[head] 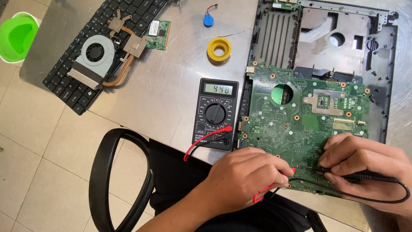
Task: Testing a laptop motherboard with a digital multimeter and then using a soldering iron for repair.
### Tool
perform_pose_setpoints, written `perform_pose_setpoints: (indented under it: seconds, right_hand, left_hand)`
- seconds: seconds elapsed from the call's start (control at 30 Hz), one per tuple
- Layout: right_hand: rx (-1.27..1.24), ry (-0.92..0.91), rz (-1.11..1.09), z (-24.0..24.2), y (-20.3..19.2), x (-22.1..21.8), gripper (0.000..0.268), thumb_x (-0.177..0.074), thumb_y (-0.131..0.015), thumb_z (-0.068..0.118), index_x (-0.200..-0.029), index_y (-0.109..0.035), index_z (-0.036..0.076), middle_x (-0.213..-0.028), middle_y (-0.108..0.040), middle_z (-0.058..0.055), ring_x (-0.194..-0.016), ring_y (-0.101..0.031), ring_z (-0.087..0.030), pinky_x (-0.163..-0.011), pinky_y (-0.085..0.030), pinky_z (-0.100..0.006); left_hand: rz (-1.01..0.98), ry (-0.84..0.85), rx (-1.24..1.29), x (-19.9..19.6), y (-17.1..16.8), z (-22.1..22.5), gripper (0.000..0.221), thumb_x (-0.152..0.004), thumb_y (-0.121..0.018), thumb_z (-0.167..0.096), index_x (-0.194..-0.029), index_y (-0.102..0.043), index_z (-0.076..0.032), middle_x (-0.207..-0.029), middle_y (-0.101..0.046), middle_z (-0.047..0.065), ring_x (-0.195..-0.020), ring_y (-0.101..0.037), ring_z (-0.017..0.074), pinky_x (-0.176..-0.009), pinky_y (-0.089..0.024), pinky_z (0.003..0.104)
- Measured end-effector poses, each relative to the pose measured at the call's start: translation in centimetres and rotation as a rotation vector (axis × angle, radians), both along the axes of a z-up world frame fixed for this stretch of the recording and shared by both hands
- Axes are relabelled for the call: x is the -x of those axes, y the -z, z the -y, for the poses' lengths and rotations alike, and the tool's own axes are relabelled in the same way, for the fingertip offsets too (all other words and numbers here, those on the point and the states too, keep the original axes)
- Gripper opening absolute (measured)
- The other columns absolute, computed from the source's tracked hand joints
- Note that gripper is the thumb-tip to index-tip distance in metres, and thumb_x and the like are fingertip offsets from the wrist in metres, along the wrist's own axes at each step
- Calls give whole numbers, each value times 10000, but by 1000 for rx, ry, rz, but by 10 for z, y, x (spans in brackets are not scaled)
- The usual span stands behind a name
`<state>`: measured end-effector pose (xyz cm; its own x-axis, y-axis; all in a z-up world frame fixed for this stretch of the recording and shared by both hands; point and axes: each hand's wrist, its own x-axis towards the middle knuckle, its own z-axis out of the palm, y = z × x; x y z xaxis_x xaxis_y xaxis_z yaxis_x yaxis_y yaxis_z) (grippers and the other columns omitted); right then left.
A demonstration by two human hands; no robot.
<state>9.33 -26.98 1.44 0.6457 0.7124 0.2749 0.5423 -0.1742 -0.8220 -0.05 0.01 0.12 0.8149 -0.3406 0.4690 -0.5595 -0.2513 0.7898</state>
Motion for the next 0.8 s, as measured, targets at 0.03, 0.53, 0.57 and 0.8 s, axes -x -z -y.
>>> perform_pose_setpoints:
  seconds: [0.03,0.53,0.57,0.8]
  right_hand:
    - [8,1,9,-1,0,0,139,-740,-759,96,-742,-620,102,-800,-726,-62,-680,-724,-164,-829,-654,-350]
    - [13,-11,7,-1,-3,-1,142,-751,-751,92,-730,-612,99,-802,-721,-62,-686,-727,-164,-827,-649,-355]
    - [19,-13,5,0,-2,-1,138,-751,-752,95,-736,-616,98,-807,-721,-64,-689,-728,-164,-827,-650,-353]
    - [15,-9,18,-1,-1,-1,137,-754,-750,94,-734,-615,100,-821,-731,-61,-688,-721,-160,-841,-647,-356]
  left_hand:
    - [-4,-1,-4,0,0,0,80,-1094,-585,-2,-1087,-607,-79,-1205,-697,96,-1009,-732,297,-967,-568,459]
    - [17,-4,-5,0,-1,0,83,-1091,-586,6,-1079,-608,-73,-1198,-689,95,-1018,-730,272,-957,-573,457]
    - [19,-6,-4,0,-1,0,80,-1092,-582,6,-1081,-607,-69,-1194,-689,92,-1039,-727,260,-958,-576,459]
    - [18,-6,-16,0,0,0,77,-1098,-570,-12,-1087,-612,-75,-1201,-695,88,-1051,-727,258,-962,-578,455]
